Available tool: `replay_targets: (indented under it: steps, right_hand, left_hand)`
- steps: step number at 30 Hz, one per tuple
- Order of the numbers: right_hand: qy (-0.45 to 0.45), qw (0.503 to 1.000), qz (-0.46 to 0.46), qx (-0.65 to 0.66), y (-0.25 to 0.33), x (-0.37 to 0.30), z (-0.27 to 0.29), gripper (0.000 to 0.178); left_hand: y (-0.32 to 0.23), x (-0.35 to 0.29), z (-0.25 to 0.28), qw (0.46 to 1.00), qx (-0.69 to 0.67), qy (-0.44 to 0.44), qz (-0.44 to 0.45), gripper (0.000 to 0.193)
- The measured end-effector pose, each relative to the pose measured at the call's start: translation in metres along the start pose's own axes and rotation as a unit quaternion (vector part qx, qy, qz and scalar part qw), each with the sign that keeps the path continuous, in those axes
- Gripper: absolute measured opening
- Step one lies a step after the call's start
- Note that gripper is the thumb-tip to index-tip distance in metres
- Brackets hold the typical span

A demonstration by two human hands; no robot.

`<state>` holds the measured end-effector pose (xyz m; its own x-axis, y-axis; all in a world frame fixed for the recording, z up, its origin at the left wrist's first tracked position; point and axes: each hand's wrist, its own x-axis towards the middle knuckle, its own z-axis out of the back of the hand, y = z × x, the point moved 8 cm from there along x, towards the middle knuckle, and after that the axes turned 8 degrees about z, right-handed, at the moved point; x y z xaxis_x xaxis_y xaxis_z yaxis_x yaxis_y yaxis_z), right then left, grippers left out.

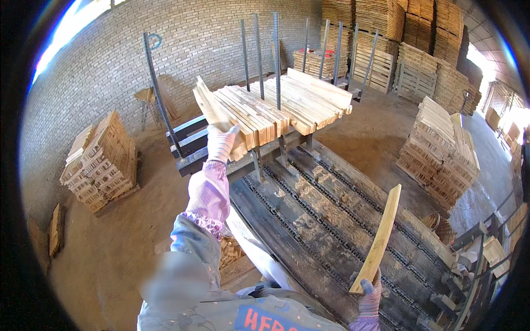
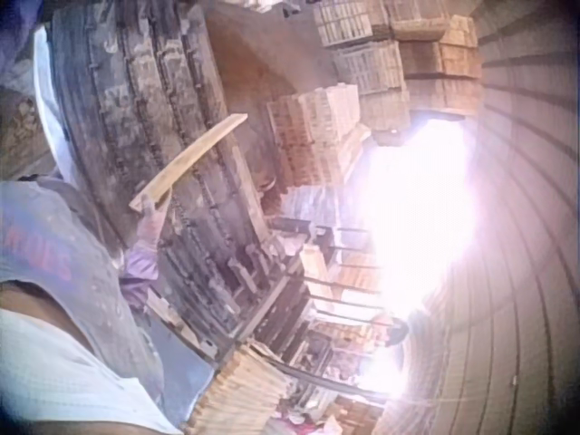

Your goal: The person repeatedly picks up wooden planks from a conveyor belt and stacks them onto a nearby metal rack. The action is continuous and repetitive throughout the clip.

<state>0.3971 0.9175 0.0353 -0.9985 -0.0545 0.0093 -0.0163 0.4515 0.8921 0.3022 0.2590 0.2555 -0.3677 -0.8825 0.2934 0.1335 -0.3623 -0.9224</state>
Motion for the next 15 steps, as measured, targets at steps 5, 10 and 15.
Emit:
replay_targets:
  steps: [5, 10, 15]
  right_hand:
    - [-0.018, 1.0, 0.008, 0.016, -0.031, 0.029, -0.035, 0.088]
    - [-0.019, 0.994, -0.027, 0.1, -0.034, 0.051, -0.067, 0.085]
    - [0.043, 0.996, 0.039, 0.065, -0.01, 0.1, -0.126, 0.087]
  left_hand:
    - [0.027, 0.034, -0.042, 0.98, -0.114, 0.164, -0.005, 0.078]
    - [-0.007, -0.034, -0.006, 0.977, -0.046, 0.024, -0.206, 0.056]
    - [-0.045, -0.113, -0.067, 0.848, -0.068, 0.458, -0.258, 0.042]
